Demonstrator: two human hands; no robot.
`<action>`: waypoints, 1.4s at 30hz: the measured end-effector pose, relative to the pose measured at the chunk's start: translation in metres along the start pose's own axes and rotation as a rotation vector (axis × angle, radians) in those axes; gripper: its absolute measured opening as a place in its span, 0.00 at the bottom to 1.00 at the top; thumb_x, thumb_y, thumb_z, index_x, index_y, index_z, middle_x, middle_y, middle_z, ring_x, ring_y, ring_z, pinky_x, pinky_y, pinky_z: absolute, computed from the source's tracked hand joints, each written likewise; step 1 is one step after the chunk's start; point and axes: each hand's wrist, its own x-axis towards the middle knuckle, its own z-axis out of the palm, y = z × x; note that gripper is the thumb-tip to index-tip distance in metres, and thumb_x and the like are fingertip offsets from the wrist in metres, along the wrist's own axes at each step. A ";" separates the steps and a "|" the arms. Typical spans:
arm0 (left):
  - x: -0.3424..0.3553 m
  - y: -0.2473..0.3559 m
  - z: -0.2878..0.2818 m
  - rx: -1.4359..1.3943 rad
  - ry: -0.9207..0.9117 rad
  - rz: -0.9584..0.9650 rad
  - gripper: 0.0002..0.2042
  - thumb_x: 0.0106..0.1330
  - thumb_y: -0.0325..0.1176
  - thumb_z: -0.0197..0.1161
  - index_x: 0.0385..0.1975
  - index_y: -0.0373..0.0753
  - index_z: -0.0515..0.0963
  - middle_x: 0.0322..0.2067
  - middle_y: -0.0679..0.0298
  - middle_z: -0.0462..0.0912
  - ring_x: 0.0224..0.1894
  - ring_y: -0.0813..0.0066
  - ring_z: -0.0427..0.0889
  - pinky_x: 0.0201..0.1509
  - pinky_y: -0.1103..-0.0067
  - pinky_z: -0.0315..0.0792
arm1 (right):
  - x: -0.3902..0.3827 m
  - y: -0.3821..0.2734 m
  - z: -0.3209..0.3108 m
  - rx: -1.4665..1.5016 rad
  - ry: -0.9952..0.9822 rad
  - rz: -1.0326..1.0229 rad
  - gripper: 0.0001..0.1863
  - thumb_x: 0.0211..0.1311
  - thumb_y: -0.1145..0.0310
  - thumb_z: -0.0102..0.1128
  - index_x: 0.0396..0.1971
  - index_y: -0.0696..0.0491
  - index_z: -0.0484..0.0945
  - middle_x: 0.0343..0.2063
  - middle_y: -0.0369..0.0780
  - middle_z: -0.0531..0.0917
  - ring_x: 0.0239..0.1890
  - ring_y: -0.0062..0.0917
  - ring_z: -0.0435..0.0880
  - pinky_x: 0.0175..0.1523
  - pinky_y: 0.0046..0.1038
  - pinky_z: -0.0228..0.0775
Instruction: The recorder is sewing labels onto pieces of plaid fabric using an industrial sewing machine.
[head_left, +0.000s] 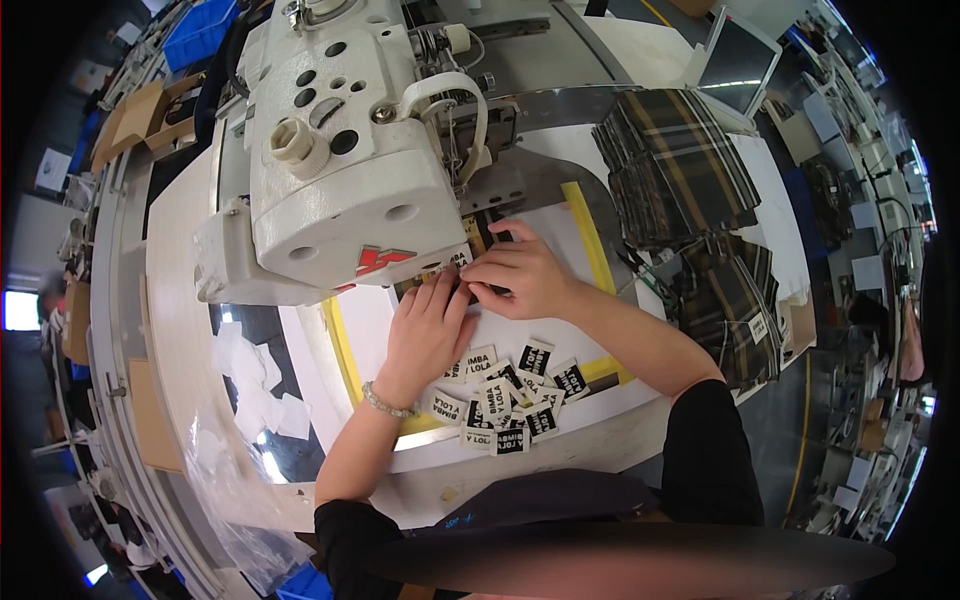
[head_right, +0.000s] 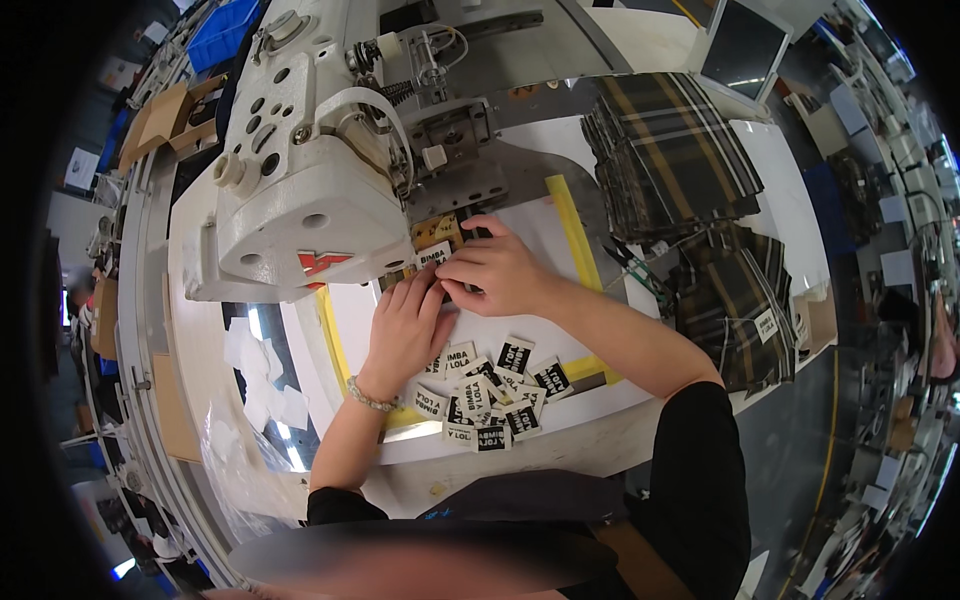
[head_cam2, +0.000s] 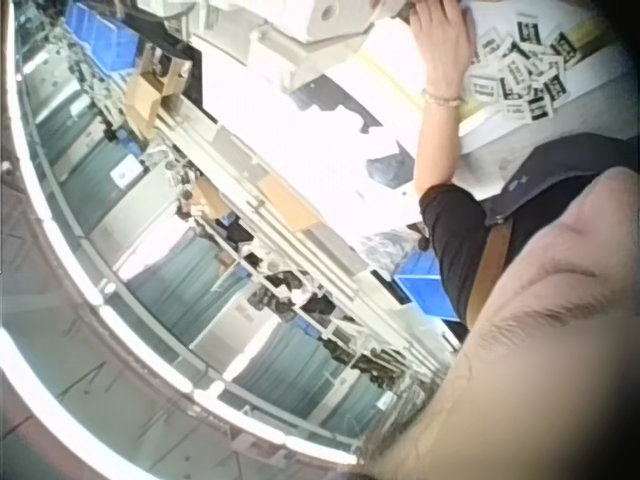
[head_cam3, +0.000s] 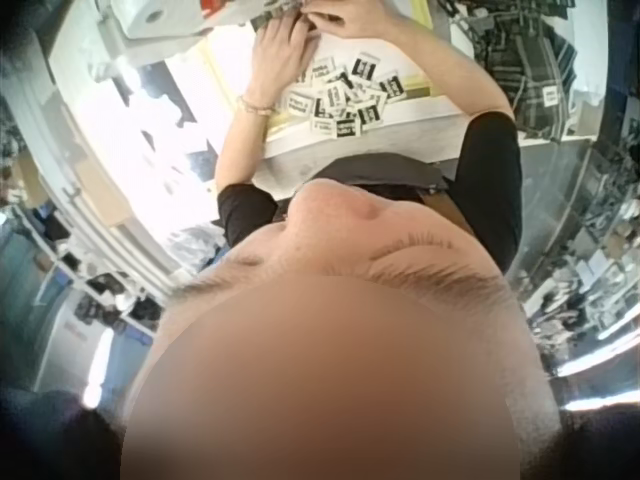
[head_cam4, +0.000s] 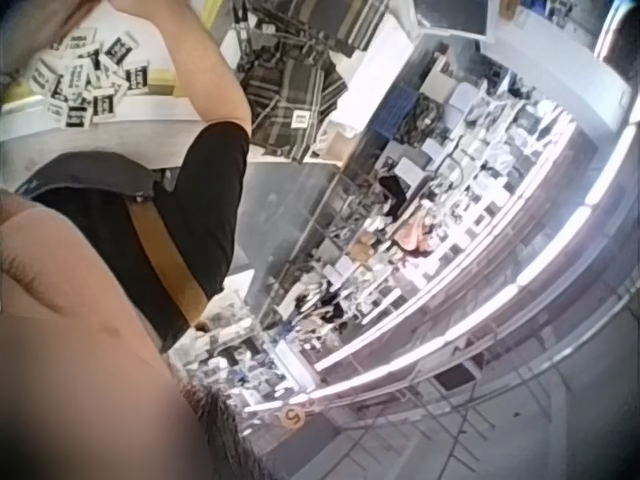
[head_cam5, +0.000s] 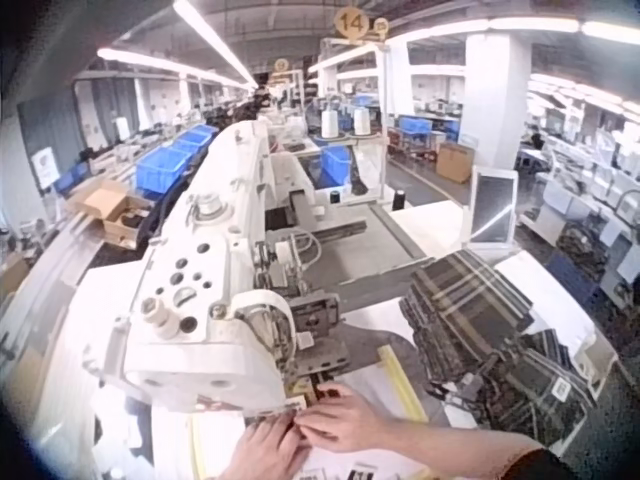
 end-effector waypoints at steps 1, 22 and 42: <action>-0.001 -0.001 0.001 -0.002 0.009 0.009 0.22 0.58 0.36 0.62 0.52 0.35 0.71 0.54 0.52 0.74 0.54 0.59 0.74 0.56 0.70 0.68 | 0.000 0.000 0.000 -0.011 -0.013 0.017 0.06 0.48 0.71 0.67 0.28 0.48 0.81 0.28 0.32 0.85 0.32 0.22 0.83 0.57 0.37 0.64; -0.012 -0.006 -0.008 0.005 -0.019 -0.073 0.26 0.59 0.42 0.63 0.58 0.43 0.70 0.57 0.61 0.73 0.60 0.64 0.69 0.61 0.66 0.58 | 0.004 -0.001 0.001 -0.188 -0.109 0.098 0.05 0.48 0.66 0.67 0.27 0.47 0.82 0.36 0.29 0.85 0.47 0.23 0.79 0.56 0.36 0.58; -0.021 -0.023 -0.003 0.195 -0.032 -0.246 0.40 0.57 0.64 0.58 0.59 0.33 0.69 0.60 0.57 0.68 0.66 0.57 0.60 0.70 0.55 0.45 | -0.002 0.000 0.009 -0.131 -0.217 0.001 0.15 0.53 0.65 0.65 0.42 0.47 0.82 0.43 0.32 0.82 0.48 0.23 0.79 0.61 0.36 0.58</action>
